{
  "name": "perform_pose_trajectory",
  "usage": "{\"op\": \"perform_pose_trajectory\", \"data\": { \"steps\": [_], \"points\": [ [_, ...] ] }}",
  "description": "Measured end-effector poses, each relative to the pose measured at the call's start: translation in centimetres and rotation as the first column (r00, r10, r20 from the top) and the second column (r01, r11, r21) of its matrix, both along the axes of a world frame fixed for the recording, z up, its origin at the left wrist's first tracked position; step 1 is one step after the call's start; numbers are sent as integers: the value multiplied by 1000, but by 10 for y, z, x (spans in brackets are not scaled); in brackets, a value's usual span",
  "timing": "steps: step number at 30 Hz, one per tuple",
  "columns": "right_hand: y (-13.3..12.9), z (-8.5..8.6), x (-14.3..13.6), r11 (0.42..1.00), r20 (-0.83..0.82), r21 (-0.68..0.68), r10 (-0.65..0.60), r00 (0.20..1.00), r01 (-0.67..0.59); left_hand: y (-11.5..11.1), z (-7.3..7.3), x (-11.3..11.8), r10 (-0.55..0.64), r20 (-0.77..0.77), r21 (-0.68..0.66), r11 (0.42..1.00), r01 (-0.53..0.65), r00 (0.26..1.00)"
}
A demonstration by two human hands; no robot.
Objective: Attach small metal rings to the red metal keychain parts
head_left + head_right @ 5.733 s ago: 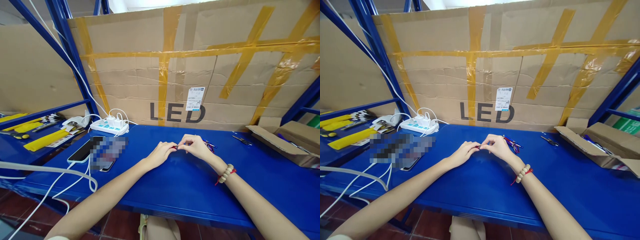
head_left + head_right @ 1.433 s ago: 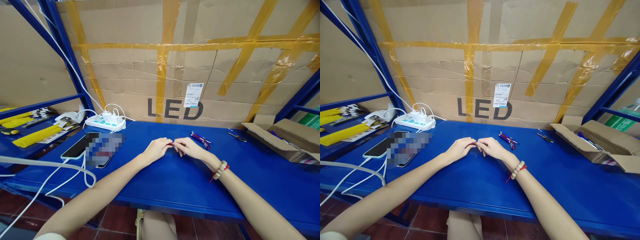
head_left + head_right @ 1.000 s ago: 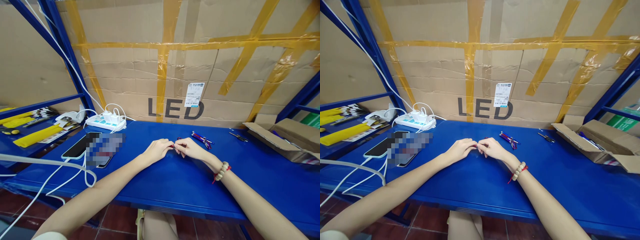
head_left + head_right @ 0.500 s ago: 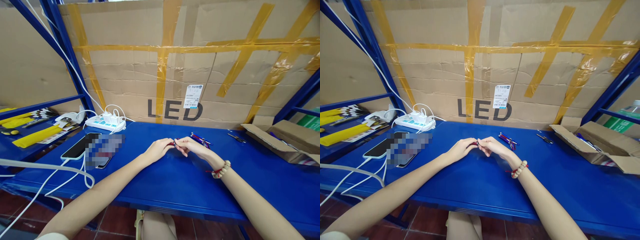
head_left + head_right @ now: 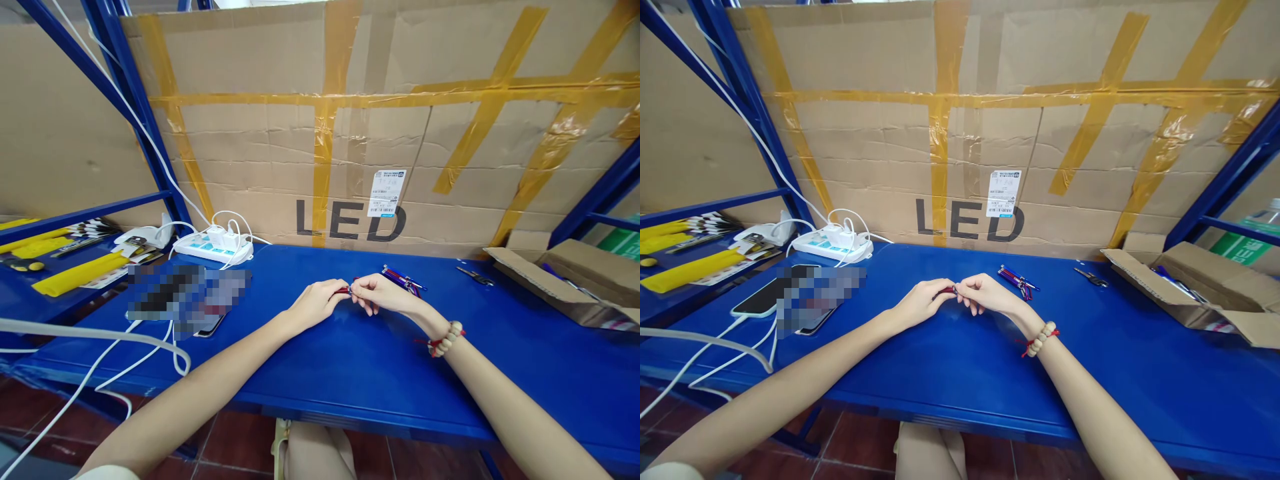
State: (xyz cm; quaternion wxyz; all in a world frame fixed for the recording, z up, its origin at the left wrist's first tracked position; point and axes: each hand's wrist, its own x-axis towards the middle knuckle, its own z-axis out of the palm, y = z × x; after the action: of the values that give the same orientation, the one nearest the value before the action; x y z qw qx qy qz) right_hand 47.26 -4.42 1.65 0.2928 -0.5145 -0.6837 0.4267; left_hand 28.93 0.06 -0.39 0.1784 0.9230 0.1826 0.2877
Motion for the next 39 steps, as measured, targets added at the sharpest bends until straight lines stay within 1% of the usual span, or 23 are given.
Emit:
{"op": "perform_pose_trajectory", "data": {
  "steps": [3,6,9,12,15,19,24,26,28,30,31,34,37,39],
  "points": [
    [-2,0,-3,998,54,60,14,998,-17,-1,0,-2,-17,-42,43,999,19,999],
    [-3,-1,-8,997,73,75,-31,997,25,0,0,-3,18,-97,95,995,-9,995],
    [-4,-2,-11,998,-3,-31,-58,998,58,1,1,-3,85,-166,171,984,-56,982],
    [-3,-4,-12,987,-34,-145,-69,997,63,3,2,-3,104,-252,224,974,-46,962],
    [-1,-6,-11,980,-40,-182,-89,995,80,5,2,-3,79,-268,182,983,-30,960],
    [1,-9,-6,976,-75,-200,-105,992,88,6,1,-2,22,-166,69,998,-11,986],
    [3,-11,-6,979,-95,-176,-125,988,107,6,-1,-1,110,-143,101,990,-96,984],
    [4,-11,-8,979,-65,-120,-172,983,164,8,-2,0,116,-113,80,991,-107,987],
    [5,-10,-9,967,-25,9,-254,967,255,9,-2,2,103,-63,36,994,-101,993],
    [7,-10,-9,930,-29,168,-328,944,328,11,-3,3,98,-32,-8,995,-98,995],
    [7,-9,-8,909,-50,231,-344,938,346,11,-3,4,99,-24,-27,995,-99,995],
    [8,-7,-4,875,-92,353,-319,943,331,11,-3,5,98,-13,-83,992,-98,995],
    [8,-7,0,857,-61,449,-253,965,253,11,-2,5,84,-3,-120,989,-83,996],
    [9,-7,2,848,-41,483,-227,973,219,11,-2,5,73,-15,-128,989,-75,997]
  ]
}}
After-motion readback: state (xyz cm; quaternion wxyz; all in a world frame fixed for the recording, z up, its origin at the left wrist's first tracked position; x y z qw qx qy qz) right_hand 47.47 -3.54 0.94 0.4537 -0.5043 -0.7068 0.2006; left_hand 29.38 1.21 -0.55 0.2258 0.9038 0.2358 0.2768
